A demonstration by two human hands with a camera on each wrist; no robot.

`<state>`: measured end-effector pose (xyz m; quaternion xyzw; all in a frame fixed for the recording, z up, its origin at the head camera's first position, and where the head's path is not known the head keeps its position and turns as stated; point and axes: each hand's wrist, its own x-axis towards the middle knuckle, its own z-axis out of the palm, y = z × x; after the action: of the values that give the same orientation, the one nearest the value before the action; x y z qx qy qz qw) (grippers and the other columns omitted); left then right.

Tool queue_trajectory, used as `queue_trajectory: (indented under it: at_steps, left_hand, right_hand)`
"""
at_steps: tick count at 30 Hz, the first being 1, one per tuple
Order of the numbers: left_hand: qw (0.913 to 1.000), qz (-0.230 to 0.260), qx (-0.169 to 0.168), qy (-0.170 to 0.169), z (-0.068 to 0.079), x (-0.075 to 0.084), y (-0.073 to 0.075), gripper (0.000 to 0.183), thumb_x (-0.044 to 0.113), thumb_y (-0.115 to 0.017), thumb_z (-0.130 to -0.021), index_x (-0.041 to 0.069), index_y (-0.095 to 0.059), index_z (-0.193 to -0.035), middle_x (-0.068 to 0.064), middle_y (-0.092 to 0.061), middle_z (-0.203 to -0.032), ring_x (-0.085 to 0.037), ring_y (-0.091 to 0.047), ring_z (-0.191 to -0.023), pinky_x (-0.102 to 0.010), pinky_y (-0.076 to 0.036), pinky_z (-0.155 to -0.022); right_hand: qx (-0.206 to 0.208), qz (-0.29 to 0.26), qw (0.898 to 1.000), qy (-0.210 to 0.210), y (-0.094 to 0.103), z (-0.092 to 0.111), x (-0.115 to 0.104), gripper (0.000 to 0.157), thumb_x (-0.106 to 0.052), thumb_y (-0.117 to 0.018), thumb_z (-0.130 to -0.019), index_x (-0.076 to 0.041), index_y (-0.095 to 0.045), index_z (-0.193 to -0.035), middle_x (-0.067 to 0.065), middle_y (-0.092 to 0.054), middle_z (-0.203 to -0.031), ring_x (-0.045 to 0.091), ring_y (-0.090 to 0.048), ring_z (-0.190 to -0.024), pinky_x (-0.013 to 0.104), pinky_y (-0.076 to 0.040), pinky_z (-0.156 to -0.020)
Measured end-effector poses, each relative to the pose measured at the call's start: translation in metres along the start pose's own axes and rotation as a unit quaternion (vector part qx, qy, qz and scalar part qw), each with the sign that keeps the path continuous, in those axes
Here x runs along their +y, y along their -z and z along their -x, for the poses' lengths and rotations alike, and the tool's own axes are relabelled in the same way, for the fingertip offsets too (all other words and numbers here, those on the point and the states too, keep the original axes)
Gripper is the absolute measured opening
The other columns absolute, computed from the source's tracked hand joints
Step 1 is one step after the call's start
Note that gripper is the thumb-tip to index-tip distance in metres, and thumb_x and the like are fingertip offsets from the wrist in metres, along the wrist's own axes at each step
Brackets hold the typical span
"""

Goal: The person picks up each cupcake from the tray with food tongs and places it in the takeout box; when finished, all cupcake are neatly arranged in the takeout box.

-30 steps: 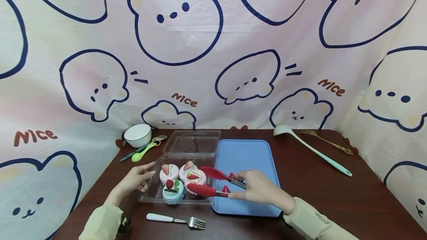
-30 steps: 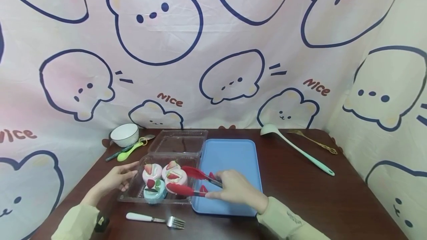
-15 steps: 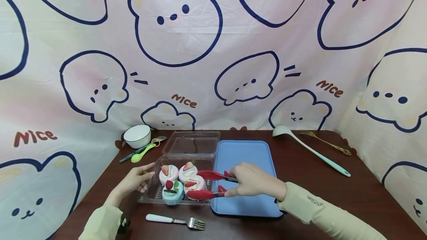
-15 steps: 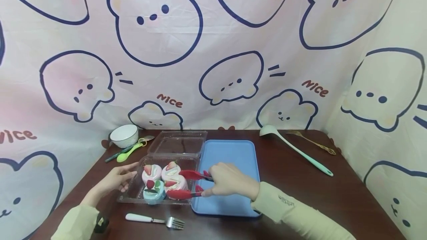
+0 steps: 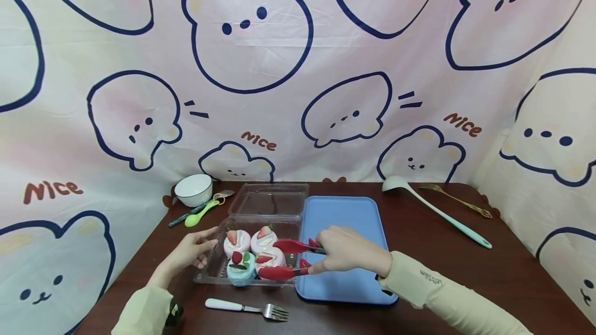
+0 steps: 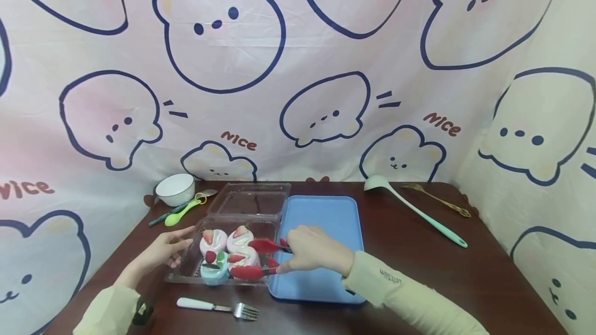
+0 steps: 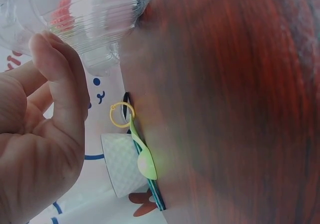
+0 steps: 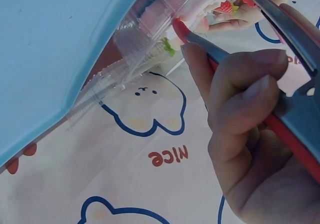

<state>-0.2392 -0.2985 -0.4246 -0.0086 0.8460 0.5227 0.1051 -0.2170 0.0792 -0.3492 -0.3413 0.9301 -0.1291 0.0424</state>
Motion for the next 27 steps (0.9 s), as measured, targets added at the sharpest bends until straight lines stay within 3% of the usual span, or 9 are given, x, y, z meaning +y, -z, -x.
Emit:
queue_trajectory:
  at_steps: [20, 27]
  left_hand:
    - [0.9999, 0.007, -0.01, -0.009, -0.0015, -0.0034, -0.0011, 0.056, 0.02, -0.052, -0.093, -0.001, -0.029, -0.14, -0.01, -0.045, -0.076, -0.014, -0.048, -0.049, -0.027, -0.047, -0.048]
    - [0.9999, 0.008, -0.007, -0.007, -0.0021, -0.003, -0.0008, 0.054, 0.017, -0.05, -0.094, -0.001, -0.029, -0.14, -0.01, -0.045, -0.076, -0.014, -0.048, -0.049, -0.027, -0.046, -0.047]
  right_hand:
    - [0.016, -0.011, 1.0, -0.007, -0.0049, 0.0027, 0.0023, 0.046, -0.056, -0.071, -0.066, -0.017, -0.049, -0.059, -0.007, -0.026, -0.051, 0.008, -0.023, -0.046, 0.024, -0.018, -0.042]
    - [0.032, -0.014, 0.999, -0.001, -0.0102, 0.0048, 0.0048, 0.046, -0.056, -0.07, -0.067, -0.014, -0.053, -0.063, -0.007, -0.026, -0.053, 0.007, -0.023, -0.048, 0.024, -0.019, -0.043]
